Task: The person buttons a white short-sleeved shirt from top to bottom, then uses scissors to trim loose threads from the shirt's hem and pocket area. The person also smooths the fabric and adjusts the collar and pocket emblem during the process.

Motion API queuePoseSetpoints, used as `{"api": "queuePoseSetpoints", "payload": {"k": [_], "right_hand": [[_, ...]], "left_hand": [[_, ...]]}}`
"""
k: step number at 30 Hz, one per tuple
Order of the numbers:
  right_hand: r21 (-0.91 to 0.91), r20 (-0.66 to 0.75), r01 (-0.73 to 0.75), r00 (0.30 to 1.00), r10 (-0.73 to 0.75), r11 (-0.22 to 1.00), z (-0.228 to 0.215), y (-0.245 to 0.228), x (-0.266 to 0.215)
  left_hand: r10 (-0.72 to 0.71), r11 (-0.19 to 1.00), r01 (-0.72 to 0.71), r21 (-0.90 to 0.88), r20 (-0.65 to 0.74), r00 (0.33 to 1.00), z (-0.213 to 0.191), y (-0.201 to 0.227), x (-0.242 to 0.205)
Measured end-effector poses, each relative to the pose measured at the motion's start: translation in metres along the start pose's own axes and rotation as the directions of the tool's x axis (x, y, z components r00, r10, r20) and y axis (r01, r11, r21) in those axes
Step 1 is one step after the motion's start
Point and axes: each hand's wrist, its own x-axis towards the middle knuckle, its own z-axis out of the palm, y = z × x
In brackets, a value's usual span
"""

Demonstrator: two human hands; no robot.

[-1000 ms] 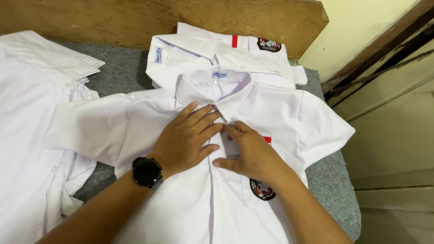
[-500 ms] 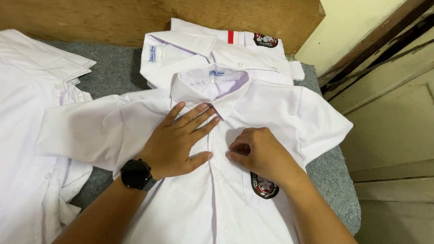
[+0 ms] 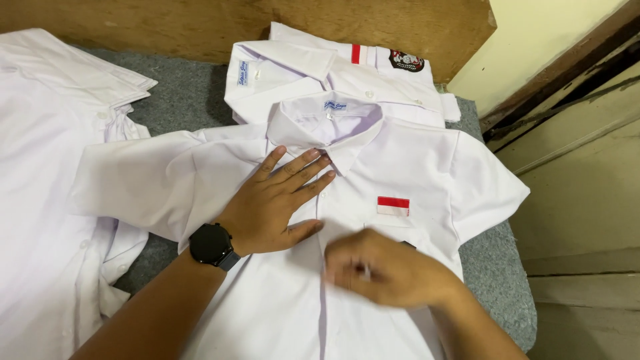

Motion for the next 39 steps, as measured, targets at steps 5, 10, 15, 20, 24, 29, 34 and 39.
{"api": "queuePoseSetpoints", "payload": {"k": [5,10,15,20,24,29,34,39], "right_hand": [[0.131,0.219,0.07,0.971,-0.098,0.989,0.015,-0.022,0.002],[-0.121,-0.332,-0.612,0.767,0.549,0.781,0.029,-0.001,0.024],[-0.137,-0.261,-0.779,0.625,0.736,0.612,0.016,-0.005,0.023],[0.147,-0.045,-0.71,0.691,0.721,0.689,-0.005,0.0,0.02],[0.448,-0.05,-0.492,0.819,0.571,0.746,0.0,0.037,0.007],[0.64,-0.034,-0.344,0.881,0.472,0.687,-0.005,0.059,-0.002],[0.674,-0.028,-0.311,0.896,0.443,0.67,-0.008,0.054,-0.001],[0.484,-0.065,-0.36,0.894,0.443,0.798,-0.009,0.04,-0.003]], "left_hand": [[-0.007,1.0,0.008,-0.026,0.045,0.999,0.003,-0.002,-0.001],[0.003,0.999,-0.002,-0.036,0.04,0.999,0.003,0.001,-0.002],[-0.032,0.993,0.041,-0.107,0.091,0.995,0.001,0.002,-0.001],[-0.025,0.973,0.023,-0.231,-0.007,1.0,-0.008,0.008,0.002],[-0.291,0.852,0.419,-0.314,0.38,0.878,-0.03,0.021,0.007],[-0.283,0.349,0.819,-0.456,0.782,0.556,-0.036,0.042,0.018],[-0.197,0.005,0.79,-0.613,0.774,0.602,-0.032,0.05,0.021],[-0.226,-0.062,0.769,-0.637,0.759,0.61,-0.013,0.051,0.012]]}}
